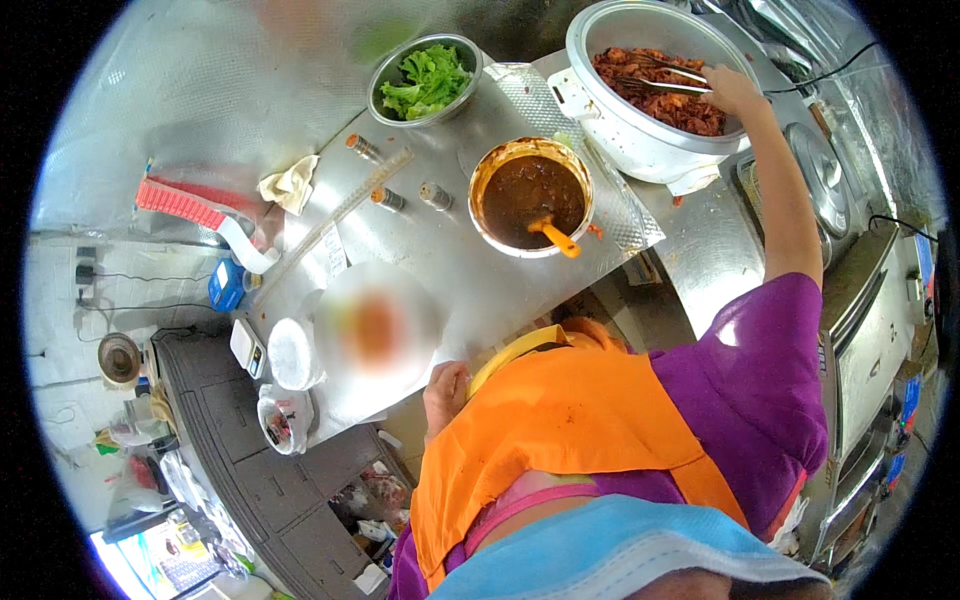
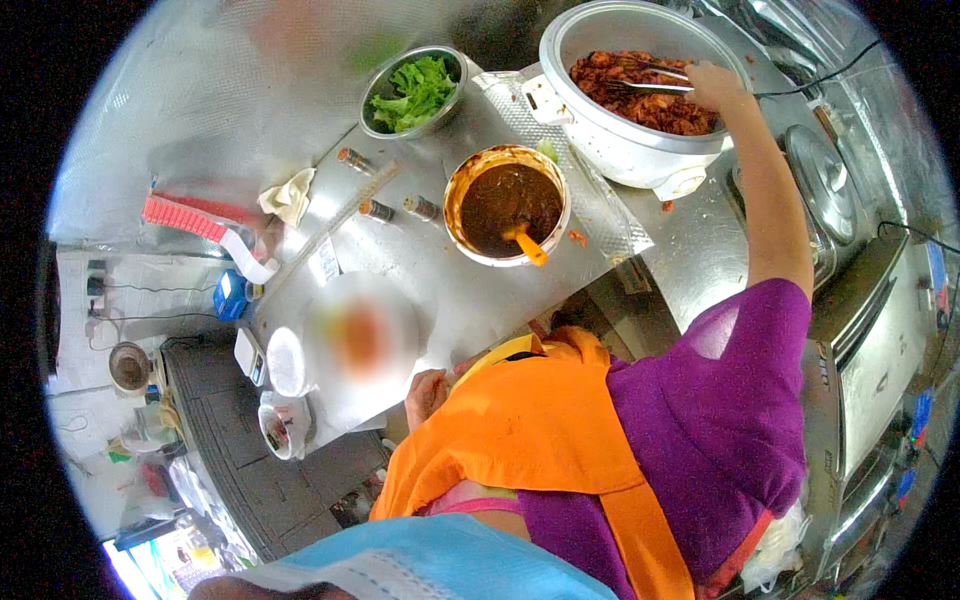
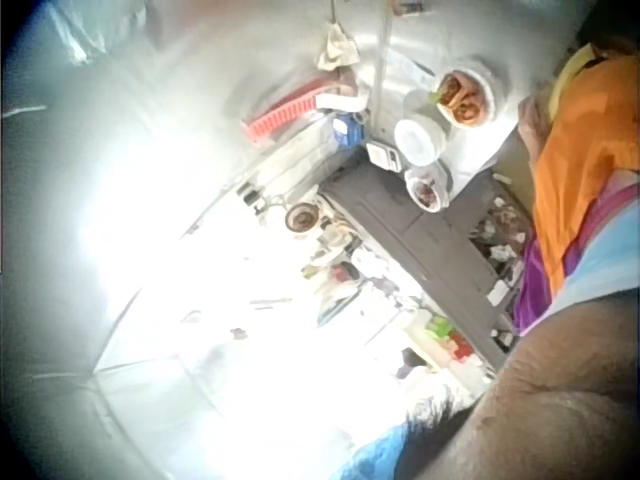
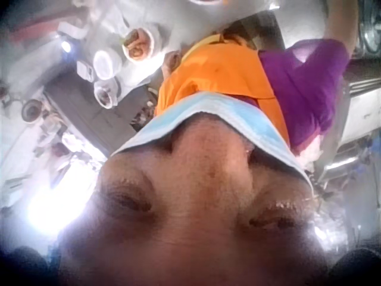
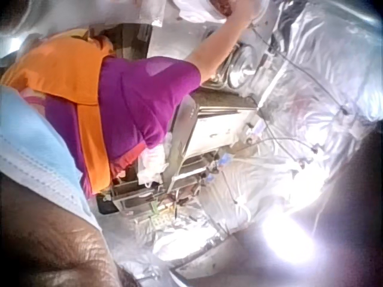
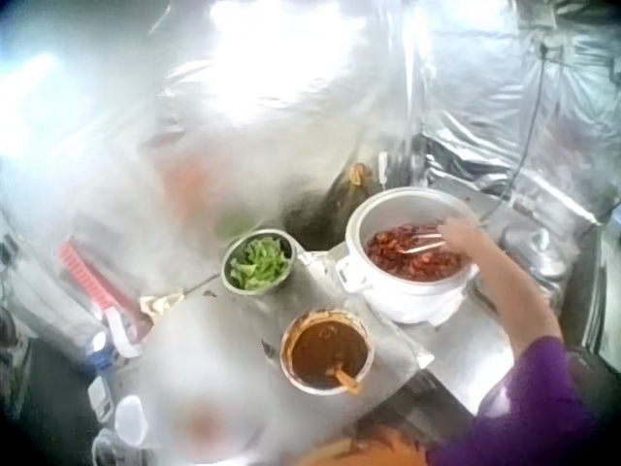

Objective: The person assembles tacos by placing lettuce and seasoned meat into tortillas using tongs. They then wrap the tacos in plastic, add a receipt, and place them into a bag for packaging.

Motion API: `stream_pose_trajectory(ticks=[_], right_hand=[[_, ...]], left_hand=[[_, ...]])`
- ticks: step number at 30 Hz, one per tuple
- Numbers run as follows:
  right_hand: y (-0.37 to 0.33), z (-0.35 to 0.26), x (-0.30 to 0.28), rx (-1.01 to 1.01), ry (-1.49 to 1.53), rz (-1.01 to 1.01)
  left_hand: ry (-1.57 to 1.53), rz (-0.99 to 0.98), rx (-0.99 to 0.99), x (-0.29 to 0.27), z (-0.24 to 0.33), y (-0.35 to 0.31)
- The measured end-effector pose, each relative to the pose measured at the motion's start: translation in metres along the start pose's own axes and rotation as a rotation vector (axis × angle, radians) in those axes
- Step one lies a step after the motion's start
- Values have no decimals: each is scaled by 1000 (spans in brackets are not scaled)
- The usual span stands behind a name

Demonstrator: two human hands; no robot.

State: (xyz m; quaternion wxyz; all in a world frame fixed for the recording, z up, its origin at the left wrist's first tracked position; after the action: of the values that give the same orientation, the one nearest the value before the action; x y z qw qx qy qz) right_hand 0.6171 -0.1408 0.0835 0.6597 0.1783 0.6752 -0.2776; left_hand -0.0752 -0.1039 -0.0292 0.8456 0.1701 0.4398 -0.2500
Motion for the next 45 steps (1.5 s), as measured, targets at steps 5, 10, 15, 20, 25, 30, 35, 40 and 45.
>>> stream_pose_trajectory(ticks=[5, 10, 15, 20, 25, 30, 35, 40, 45], right_hand=[[-32, 3, -51, -68, 132, 215], [-30, -14, -54, -267, 309, 310], [-23, -36, -38, -278, 229, 291], [-12, -37, -29, -217, 264, 239], [-34, -4, -58, -256, 426, 421], [-35, 10, -55, -176, 567, 223], [-53, 12, -49, -82, 659, 300], [-107, -12, -65, -148, 633, 412], [-174, -233, -88, -546, 772, 163]], left_hand=[[54, -22, 59, 27, 0, 3], [-18, -52, 103, 50, -7, 16], [52, -126, 55, 40, 18, 31], [67, -126, 62, 44, 12, 26], [37, -136, 33, 47, 5, 29], [58, -150, 61, 47, 11, 32], [136, -249, 1, 49, 10, 21], [117, -257, -11, 48, -6, 15], [57, -228, -15, 45, -31, -12]])
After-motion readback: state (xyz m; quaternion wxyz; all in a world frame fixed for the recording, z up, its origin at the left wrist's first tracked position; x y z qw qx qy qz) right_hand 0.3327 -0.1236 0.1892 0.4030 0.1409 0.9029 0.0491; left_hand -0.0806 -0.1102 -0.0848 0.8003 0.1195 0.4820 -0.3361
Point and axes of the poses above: each hand's wrist, its own y-axis towards the middle knuckle, its own x-axis out of the palm, z = x × y, the point moved 10 cm from there along y, towards the middle knuckle, and after that the axes turned 13 degrees about y, right-handed, at the moved point
